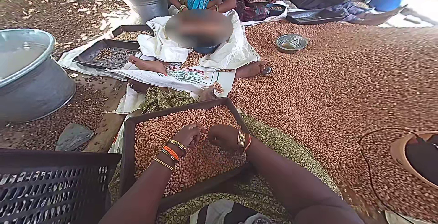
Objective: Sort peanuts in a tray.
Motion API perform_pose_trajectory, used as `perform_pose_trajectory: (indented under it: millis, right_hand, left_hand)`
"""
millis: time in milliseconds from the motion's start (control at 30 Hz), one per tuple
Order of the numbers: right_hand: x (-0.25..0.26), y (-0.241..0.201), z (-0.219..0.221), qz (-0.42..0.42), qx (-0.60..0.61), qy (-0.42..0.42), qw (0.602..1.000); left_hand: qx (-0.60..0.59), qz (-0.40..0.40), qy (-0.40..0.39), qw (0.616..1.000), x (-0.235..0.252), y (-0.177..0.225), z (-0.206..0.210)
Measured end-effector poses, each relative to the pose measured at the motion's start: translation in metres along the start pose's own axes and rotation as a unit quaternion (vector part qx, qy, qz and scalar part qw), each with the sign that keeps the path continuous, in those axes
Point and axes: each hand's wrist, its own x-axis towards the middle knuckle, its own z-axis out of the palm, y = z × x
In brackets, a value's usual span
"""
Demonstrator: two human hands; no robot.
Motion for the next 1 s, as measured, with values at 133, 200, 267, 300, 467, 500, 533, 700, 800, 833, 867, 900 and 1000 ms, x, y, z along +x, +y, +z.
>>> perform_pose_trajectory:
  millis: [133, 200, 267, 300, 467, 500, 533, 700, 800, 833, 867, 900, 1000]
  right_hand:
    - [-0.014, -0.011, -0.019, 0.015, 0.116, 0.184, 0.976]
    - [-0.013, -0.017, -0.017, 0.012, 0.168, 0.219, 0.961]
    - [-0.009, -0.011, -0.015, 0.045, 0.129, 0.175, 0.975]
    - [-0.006, -0.006, -0.014, 0.060, 0.089, 0.116, 0.987]
    - [0.017, 0.005, 0.010, 0.114, -0.064, -0.080, 0.988]
    - [0.018, 0.006, 0.010, 0.119, -0.071, -0.086, 0.987]
    - [0.018, 0.006, 0.008, 0.126, -0.074, -0.089, 0.985]
    - [0.002, 0.001, -0.016, 0.112, 0.031, 0.045, 0.992]
    - [-0.004, -0.021, -0.019, 0.055, 0.166, 0.205, 0.963]
    - [-0.003, -0.023, -0.017, 0.059, 0.177, 0.230, 0.955]
    - [0.000, -0.023, -0.014, 0.075, 0.172, 0.233, 0.954]
    - [0.004, -0.020, -0.010, 0.089, 0.158, 0.209, 0.961]
    - [0.017, -0.013, 0.014, 0.027, 0.086, 0.051, 0.995]
  left_hand:
    - [-0.034, -0.054, 0.002, 0.998, 0.000, -0.004, 0.007]
    - [-0.073, -0.074, -0.029, 0.994, 0.001, -0.006, 0.010]
    - [-0.095, -0.073, -0.043, 0.992, 0.000, -0.007, 0.009]
    - [-0.100, -0.075, -0.030, 0.992, -0.001, -0.005, 0.010]
    - [-0.063, -0.050, 0.022, 0.997, 0.002, -0.001, 0.004]
    - [-0.065, -0.042, 0.017, 0.997, 0.002, -0.001, 0.004]
    - [-0.069, -0.038, 0.013, 0.997, 0.002, -0.002, 0.004]
    - [-0.066, -0.088, 0.016, 0.994, -0.002, 0.000, 0.008]
    - [-0.097, -0.094, -0.004, 0.991, -0.001, -0.004, 0.010]
    - [-0.110, -0.090, -0.012, 0.990, -0.001, -0.003, 0.009]
    - [-0.126, -0.079, -0.009, 0.989, -0.002, -0.003, 0.008]
    - [-0.143, -0.063, 0.002, 0.988, -0.003, -0.001, 0.007]
    - [-0.163, -0.027, 0.071, 0.984, -0.001, 0.004, 0.003]
